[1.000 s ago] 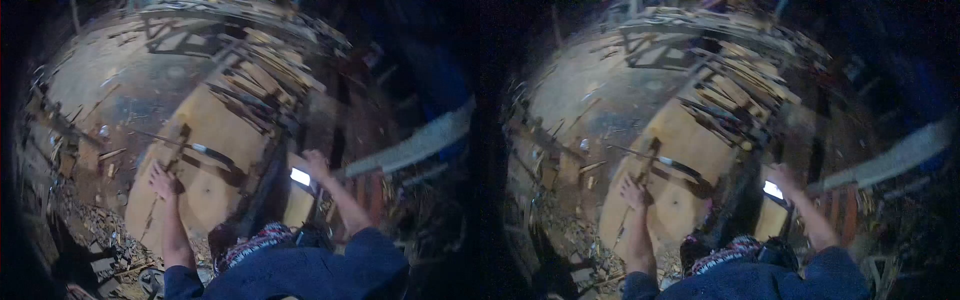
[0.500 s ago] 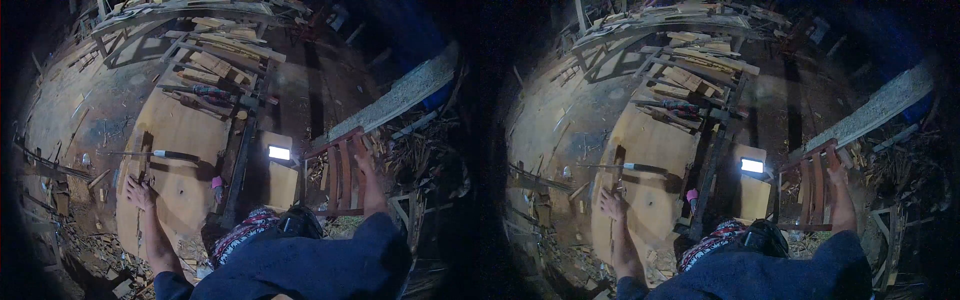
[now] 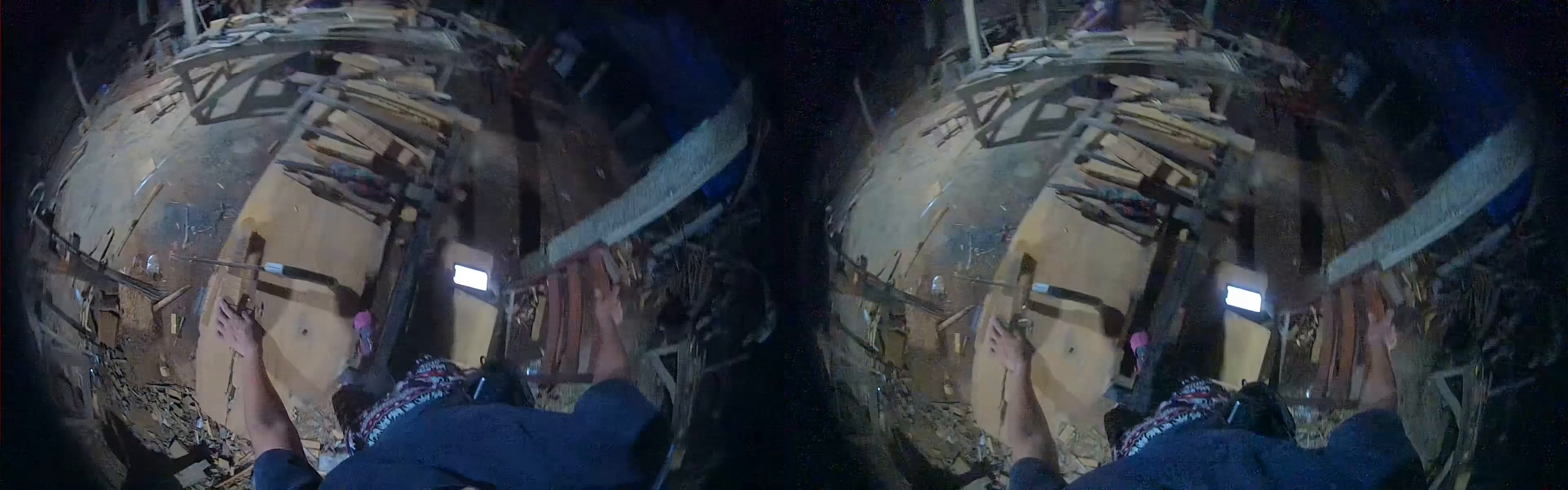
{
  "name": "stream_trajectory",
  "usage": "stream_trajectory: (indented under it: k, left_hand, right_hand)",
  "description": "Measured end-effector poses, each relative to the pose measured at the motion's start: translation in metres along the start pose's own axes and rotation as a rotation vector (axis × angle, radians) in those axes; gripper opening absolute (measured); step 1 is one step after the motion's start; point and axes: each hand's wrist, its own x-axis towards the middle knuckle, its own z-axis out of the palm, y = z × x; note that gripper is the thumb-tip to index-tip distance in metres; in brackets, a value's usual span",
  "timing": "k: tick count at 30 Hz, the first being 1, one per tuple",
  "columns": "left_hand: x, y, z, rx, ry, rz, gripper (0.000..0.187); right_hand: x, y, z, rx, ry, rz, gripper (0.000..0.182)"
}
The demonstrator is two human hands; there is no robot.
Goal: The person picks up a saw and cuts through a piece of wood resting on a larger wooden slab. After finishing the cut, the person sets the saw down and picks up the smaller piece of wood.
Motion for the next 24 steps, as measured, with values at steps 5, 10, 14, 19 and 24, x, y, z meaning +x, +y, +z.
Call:
stream_trajectory:
  k: [5,10,14,19,24]
  left_hand:
    - [0.001,0.002,-0.004,0.023,-0.068,-0.047,0.072]
    - [0.0,0.003,-0.007,0.025,-0.086,-0.042,0.071]
    - [-0.002,-0.001,0.004,0.017,-0.058,-0.016,0.072]
    - [0.0,0.004,0.011,0.079,0.004,-0.033,0.074]
    - [0.0,0.007,-0.001,0.071,-0.028,-0.066,0.075]
  right_hand:
    - [0.007,0.006,0.011,-0.131,0.059,0.08,0.083]
    - [0.021,0.003,0.013,-0.075,-0.005,0.075,0.081]
    - [-0.008,-0.018,-0.028,-0.007,-0.028,0.06,0.077]
    - [0.014,-0.014,-0.002,-0.026,0.118,-0.002,0.077]
    - [-0.006,-0.034,-0.028,-0.027,0.026,0.041,0.077]
